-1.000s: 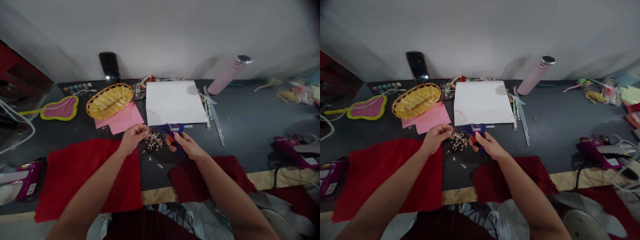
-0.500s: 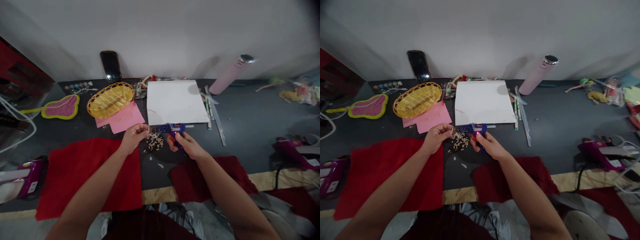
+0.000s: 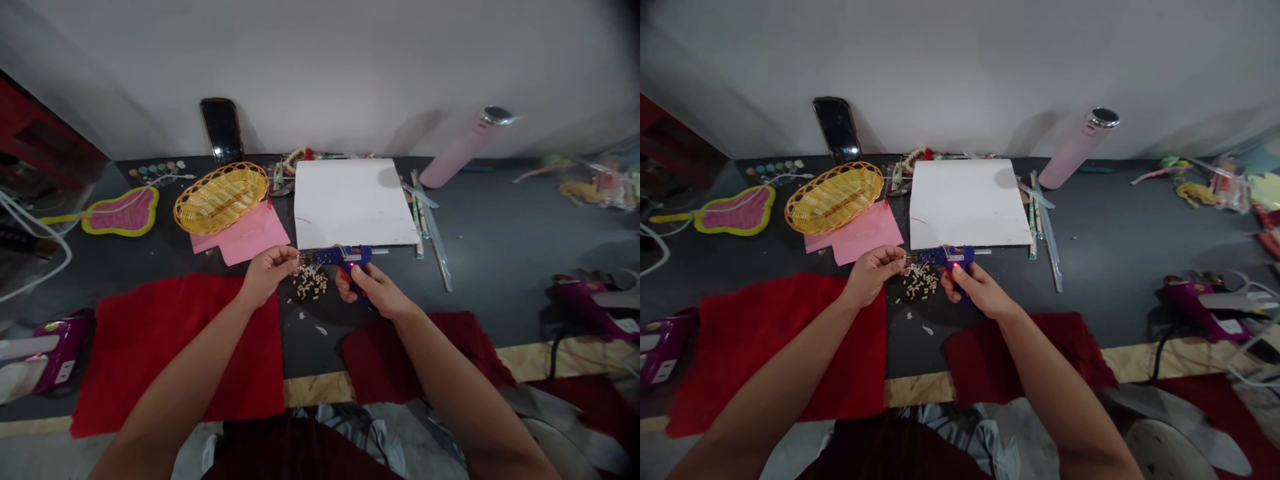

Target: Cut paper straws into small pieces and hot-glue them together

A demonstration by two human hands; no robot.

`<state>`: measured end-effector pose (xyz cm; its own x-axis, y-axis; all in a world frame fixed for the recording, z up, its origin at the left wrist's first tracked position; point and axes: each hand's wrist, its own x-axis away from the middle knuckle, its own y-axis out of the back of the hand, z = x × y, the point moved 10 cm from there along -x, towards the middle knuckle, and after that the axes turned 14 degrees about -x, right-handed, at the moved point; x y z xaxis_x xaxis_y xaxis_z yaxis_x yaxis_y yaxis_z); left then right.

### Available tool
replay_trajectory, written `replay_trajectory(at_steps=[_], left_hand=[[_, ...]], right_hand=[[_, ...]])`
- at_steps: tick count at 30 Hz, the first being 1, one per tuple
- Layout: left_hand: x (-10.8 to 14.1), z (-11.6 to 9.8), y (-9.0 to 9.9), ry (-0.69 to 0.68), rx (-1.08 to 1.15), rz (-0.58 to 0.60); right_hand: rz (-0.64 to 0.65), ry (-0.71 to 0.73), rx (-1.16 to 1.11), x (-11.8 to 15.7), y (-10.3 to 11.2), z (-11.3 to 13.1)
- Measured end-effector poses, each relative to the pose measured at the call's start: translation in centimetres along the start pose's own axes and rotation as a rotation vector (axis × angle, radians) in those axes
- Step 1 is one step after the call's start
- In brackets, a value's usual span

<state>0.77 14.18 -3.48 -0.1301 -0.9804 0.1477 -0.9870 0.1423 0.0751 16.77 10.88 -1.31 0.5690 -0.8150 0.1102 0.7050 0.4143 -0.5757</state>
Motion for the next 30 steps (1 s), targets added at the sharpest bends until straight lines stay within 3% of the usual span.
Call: replay_trajectory(at_steps=[23, 26, 30], left_hand=[[0.1, -0.1, 0.5, 0.025, -0.025, -0.056], [0.1, -0.1, 0.6, 0.027, -0.023, -0.064], [0.2, -0.5, 0.6, 0.011, -0.021, -0.065]], right_hand=[[-0.065, -0.001, -0.027, 0.1, 0.5, 0.0], [-0.153, 0.026, -0.017, 0.4, 2.3, 0.7], [-0.359, 0.100, 0.063, 1.3, 6.8, 3.3]])
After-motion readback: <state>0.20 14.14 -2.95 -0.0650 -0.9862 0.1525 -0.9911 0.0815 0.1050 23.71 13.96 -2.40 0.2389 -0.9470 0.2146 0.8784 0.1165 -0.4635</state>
